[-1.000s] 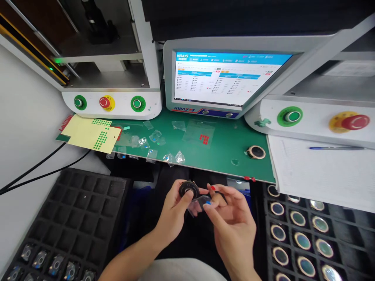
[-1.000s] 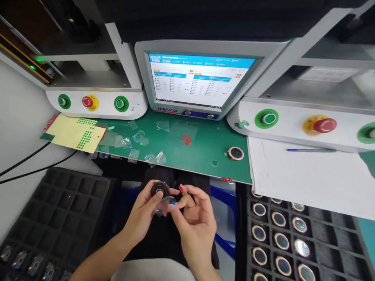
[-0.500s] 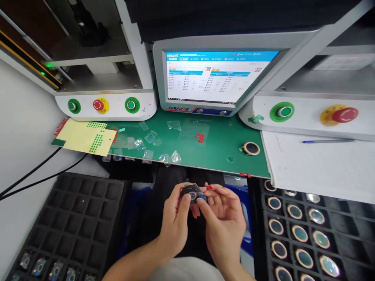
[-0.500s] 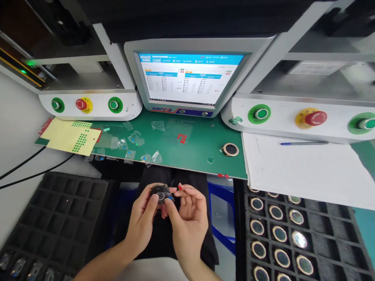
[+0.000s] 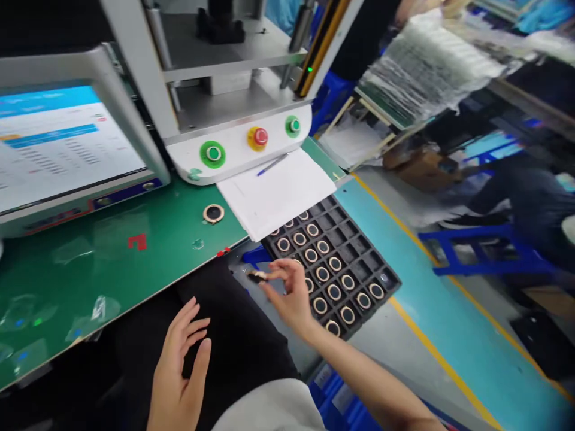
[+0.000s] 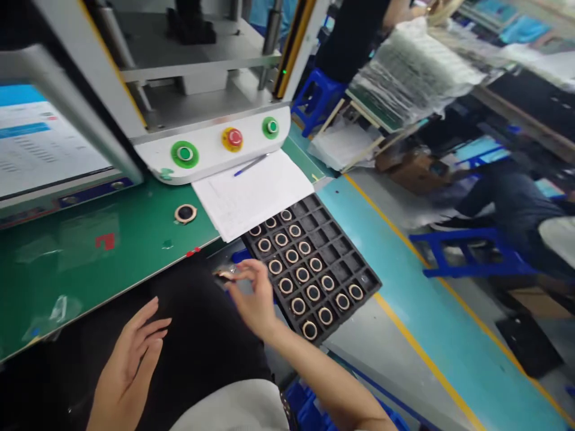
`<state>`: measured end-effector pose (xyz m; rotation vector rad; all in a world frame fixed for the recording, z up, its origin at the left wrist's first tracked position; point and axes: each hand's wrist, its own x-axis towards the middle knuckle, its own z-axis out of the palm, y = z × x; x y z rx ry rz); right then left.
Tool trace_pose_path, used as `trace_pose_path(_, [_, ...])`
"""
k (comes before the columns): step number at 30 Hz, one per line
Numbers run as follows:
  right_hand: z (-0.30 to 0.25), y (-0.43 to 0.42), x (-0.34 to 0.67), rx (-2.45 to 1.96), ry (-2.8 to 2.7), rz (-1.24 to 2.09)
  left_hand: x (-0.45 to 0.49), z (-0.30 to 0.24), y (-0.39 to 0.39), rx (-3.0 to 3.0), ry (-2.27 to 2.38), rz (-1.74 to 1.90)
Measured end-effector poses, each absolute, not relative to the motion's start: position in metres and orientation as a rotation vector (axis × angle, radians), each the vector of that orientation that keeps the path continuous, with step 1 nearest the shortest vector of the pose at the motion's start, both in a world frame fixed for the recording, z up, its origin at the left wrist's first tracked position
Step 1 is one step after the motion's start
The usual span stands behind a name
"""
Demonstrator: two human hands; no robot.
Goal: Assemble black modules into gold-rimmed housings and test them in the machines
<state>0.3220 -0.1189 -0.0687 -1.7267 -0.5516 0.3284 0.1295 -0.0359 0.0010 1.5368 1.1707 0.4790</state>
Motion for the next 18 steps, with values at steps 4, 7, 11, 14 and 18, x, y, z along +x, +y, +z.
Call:
trace_pose_path(4, [-0.120,-0.201,0.430,-2.093,-0.343,0.014,0.149,-0.015,-0.032,1.515,1.134,0.393])
trace_pose_path(7, [-0.145,-0.261,0.482,-2.309,-0.231,-0.086,0.159,-0.027,-0.029,1.436,1.168,0.295])
trace_pose_path(11, [-0.170,-0.310,0.509,-2.516,-0.189,-0.100,0.173,-0.030,-0.026,1.431,1.179,0.216])
trace_pose_path(14, [-0.185,-0.327,0.516,-2.606,-0.232,-0.057,0.183,-0.022,-0.024,1.448,1.170,0.189])
trace_pose_path(18, [-0.193,-0.340,0.522,-2.662,-0.314,0.016,0.192,-0.013,-0.021,1.463,1.160,0.169])
